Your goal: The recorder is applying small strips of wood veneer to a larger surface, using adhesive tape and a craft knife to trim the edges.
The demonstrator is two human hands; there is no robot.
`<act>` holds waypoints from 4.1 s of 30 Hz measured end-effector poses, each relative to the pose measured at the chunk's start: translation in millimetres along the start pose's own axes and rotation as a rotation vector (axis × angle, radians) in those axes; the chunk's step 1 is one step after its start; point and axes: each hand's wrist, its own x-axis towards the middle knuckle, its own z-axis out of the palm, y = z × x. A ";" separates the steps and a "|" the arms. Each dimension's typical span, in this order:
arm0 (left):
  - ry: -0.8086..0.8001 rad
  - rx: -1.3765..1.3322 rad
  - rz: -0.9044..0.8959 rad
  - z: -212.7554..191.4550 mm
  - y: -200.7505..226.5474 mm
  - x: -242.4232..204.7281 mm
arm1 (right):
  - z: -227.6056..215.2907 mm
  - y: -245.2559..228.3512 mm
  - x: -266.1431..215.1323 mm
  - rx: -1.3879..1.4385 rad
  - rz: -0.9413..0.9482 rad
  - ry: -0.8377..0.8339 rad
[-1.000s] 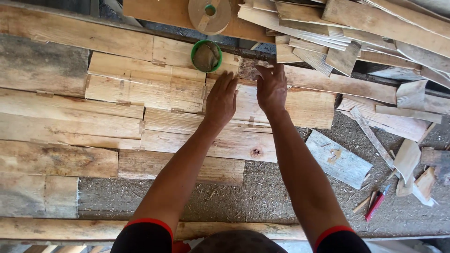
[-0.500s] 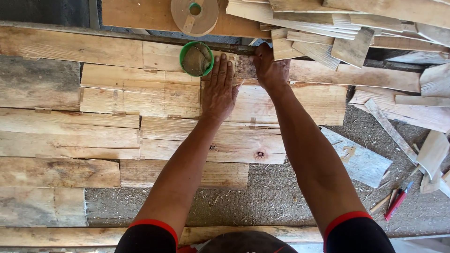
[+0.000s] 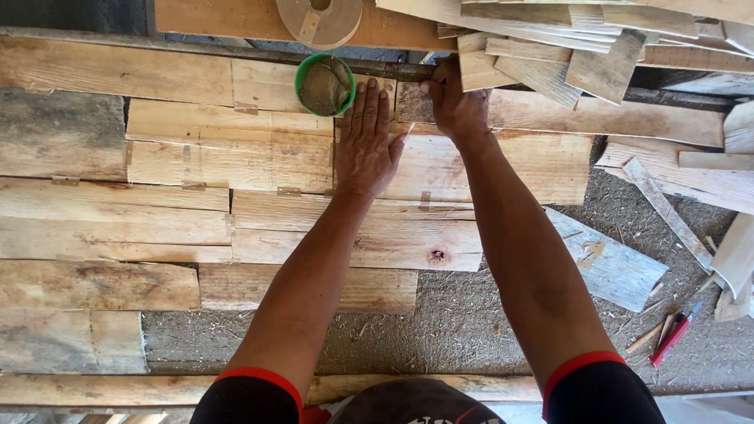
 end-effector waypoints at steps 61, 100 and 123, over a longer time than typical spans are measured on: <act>0.203 -0.231 -0.009 12.2 -9.6 -1.4 | 35.4 -64.1 13.1 0.472 0.008 0.097; 0.089 0.028 0.080 10.3 -5.0 -1.9 | 16.6 -56.2 10.7 0.527 0.388 0.095; 0.087 0.032 0.040 14.9 -6.7 1.2 | 9.2 -85.1 -6.9 0.230 0.213 0.117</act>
